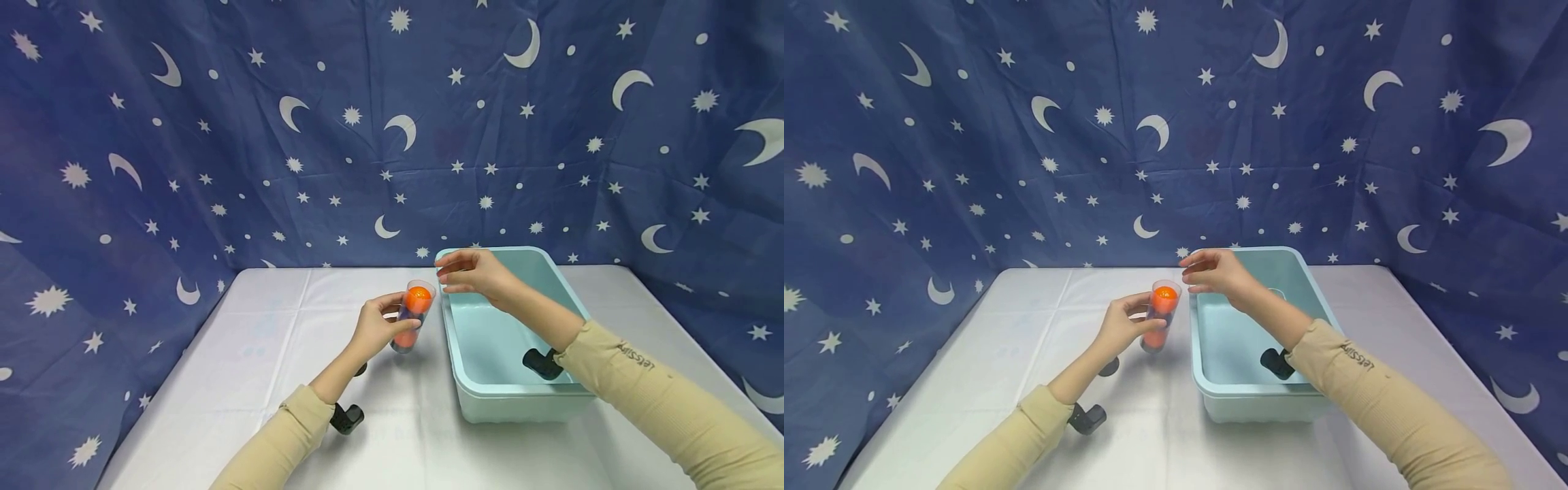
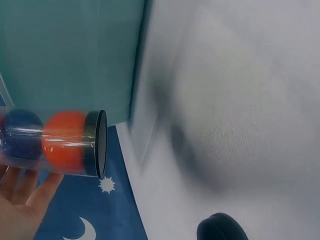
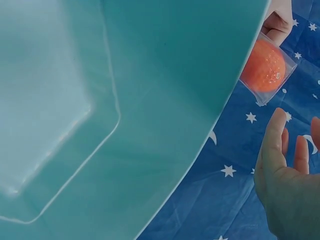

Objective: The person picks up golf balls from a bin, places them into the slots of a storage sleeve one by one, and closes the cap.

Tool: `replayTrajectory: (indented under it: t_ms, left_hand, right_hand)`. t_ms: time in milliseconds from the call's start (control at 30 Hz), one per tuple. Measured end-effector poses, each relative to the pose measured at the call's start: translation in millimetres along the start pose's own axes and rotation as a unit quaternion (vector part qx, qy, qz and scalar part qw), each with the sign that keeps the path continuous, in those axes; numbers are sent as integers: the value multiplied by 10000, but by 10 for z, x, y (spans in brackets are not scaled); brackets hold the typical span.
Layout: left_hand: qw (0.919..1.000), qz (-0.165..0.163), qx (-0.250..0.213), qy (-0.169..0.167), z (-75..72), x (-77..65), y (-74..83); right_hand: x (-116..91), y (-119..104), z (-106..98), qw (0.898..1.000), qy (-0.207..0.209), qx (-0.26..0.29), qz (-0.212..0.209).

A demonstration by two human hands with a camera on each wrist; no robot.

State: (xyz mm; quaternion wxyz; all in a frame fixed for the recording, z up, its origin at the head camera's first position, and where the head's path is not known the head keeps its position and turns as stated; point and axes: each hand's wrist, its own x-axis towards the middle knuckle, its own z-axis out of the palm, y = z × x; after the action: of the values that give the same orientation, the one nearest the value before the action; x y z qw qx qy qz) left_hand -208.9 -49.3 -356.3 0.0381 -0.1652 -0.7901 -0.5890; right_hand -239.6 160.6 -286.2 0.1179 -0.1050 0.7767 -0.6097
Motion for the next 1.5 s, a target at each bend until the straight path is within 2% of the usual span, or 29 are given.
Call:
replayTrajectory:
  t_ms: [233,500,767,1000,1300,1500]
  left_hand:
    - [10000,19,-39,-15,-49,24,-56]
    - [9998,-67,-185,91,-116,173,-392]
    - [9992,-199,-7,353,-267,168,-447]
    - [9985,-281,-30,471,-399,141,-464]
    - [9966,-369,213,702,-694,60,-468]
    - [9955,-524,307,727,-849,12,-517]
  right_hand:
    - [-37,-21,22,9999,-100,-61,-57]
    - [-127,-118,98,9993,-261,-64,-241]
    - [-207,-190,209,9979,-480,38,-426]
    - [-249,-232,295,9972,-528,57,-528]
    - [-307,-284,396,9955,-723,293,-543]
    - [-383,-324,511,9935,-899,483,-512]
